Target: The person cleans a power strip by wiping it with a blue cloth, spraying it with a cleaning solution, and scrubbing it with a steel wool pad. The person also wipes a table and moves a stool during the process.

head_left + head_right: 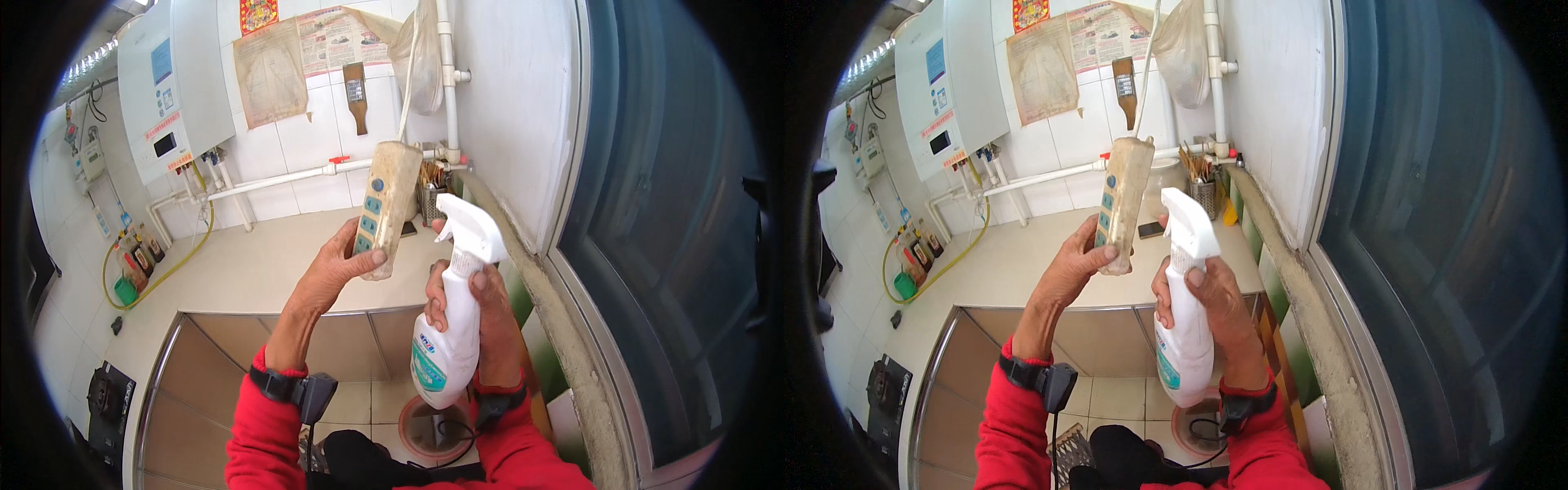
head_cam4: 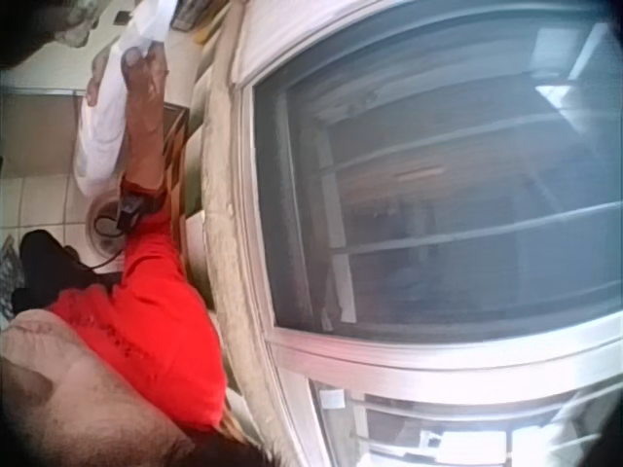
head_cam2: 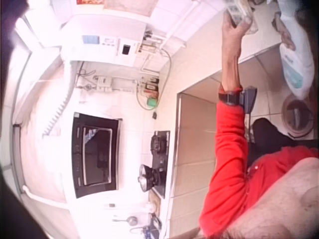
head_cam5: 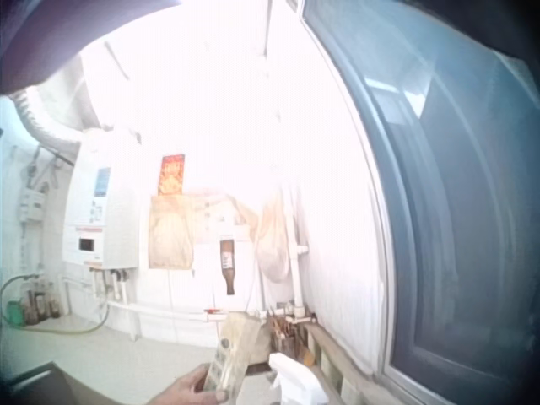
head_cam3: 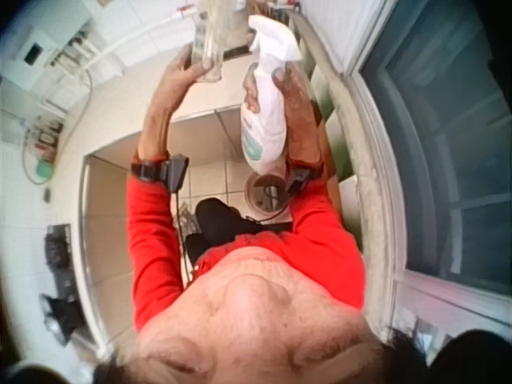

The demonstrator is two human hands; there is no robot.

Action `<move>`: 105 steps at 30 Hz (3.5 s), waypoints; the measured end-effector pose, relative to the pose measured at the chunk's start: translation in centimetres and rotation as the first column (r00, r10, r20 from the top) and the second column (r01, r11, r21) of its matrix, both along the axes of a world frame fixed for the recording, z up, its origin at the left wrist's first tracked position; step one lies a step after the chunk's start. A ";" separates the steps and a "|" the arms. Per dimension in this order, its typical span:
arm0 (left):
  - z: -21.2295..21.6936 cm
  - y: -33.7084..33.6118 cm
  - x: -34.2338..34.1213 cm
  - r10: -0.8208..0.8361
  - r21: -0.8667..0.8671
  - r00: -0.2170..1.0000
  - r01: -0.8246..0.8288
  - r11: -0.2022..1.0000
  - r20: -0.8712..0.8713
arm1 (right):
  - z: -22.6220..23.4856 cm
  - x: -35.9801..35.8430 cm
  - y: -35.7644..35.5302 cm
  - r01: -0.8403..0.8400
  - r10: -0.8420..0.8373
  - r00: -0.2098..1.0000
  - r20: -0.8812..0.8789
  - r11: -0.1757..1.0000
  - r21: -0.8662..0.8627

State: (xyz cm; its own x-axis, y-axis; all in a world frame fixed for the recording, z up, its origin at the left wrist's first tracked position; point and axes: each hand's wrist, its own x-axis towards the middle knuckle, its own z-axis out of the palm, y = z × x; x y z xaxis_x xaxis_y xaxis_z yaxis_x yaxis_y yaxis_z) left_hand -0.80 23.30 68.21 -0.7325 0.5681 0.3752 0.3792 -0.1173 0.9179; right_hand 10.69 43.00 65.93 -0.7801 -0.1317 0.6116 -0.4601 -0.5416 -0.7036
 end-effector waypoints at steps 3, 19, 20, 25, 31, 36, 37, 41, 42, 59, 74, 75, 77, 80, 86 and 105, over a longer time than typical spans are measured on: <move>0.6 -0.2 -0.5 -0.021 -0.063 1.000 0.020 0.998 -0.011 | 1.7 -0.5 0.4 -0.040 0.039 0.999 -0.028 0.999 -0.034; 2.1 -2.0 -6.7 0.186 -0.185 0.934 -0.249 0.951 -0.304 | 5.6 -5.6 1.8 -0.210 0.211 0.973 0.093 0.977 -0.022; 2.1 -2.0 -6.7 0.201 -0.196 0.925 -0.273 0.942 -0.322 | 5.7 -5.8 1.9 -0.208 0.209 0.973 0.099 0.978 -0.020; 2.4 -1.7 -6.3 0.196 -0.207 0.917 -0.279 0.938 -0.348 | 5.9 -6.4 2.1 -0.231 0.232 0.963 0.133 0.973 -0.027; 2.4 -1.2 -6.1 0.190 -0.197 0.913 -0.274 0.941 -0.361 | 5.6 -6.6 2.5 -0.229 0.238 0.952 0.192 0.971 -0.066; 2.1 -1.3 -6.4 0.195 -0.183 0.902 -0.281 0.942 -0.386 | 5.5 -6.9 2.7 -0.283 0.292 0.937 0.190 0.956 -0.076; 2.0 -1.4 -6.6 0.195 -0.179 0.905 -0.278 0.944 -0.379 | 5.5 -7.0 2.7 -0.300 0.310 0.932 0.187 0.950 -0.080; 1.8 -1.6 -7.0 0.206 -0.185 0.912 -0.285 0.941 -0.355 | 5.5 -7.6 2.9 -0.336 0.344 0.924 0.167 0.939 -0.076; 1.7 -1.6 -7.0 0.208 -0.180 0.913 -0.284 0.942 -0.352 | 5.5 -7.8 2.9 -0.322 0.332 0.927 0.175 0.943 -0.081; 0.9 -2.7 -8.9 0.239 -0.095 0.886 -0.298 0.950 -0.397 | 8.4 -9.1 1.8 -0.342 0.327 0.882 0.340 0.940 -0.018; 1.0 -5.0 -9.3 0.240 -0.088 0.910 -0.284 0.955 -0.339 | 8.4 -9.5 1.4 -0.346 0.313 0.880 0.357 0.938 0.031; 1.0 -5.0 -9.3 0.239 -0.084 0.908 -0.284 0.955 -0.344 | 8.4 -9.6 1.4 -0.346 0.317 0.874 0.367 0.938 0.014; 1.0 -5.1 -9.3 0.232 -0.077 0.912 -0.273 0.959 -0.339 | 8.5 -9.6 1.3 -0.362 0.333 0.869 0.366 0.932 0.013; 1.1 -5.1 -9.2 0.214 -0.082 0.922 -0.252 0.964 -0.322 | 9.0 -9.7 1.1 -0.381 0.348 0.869 0.352 0.924 0.029; 1.3 -4.7 -8.6 0.217 -0.113 0.914 -0.270 0.956 -0.343 | 10.2 -10.0 0.2 -0.406 0.367 0.861 0.352 0.913 0.043; 1.5 -4.3 -7.5 0.205 -0.122 0.904 -0.267 0.956 -0.375 | 9.8 -9.7 0.2 -0.328 0.302 0.893 0.333 0.945 0.023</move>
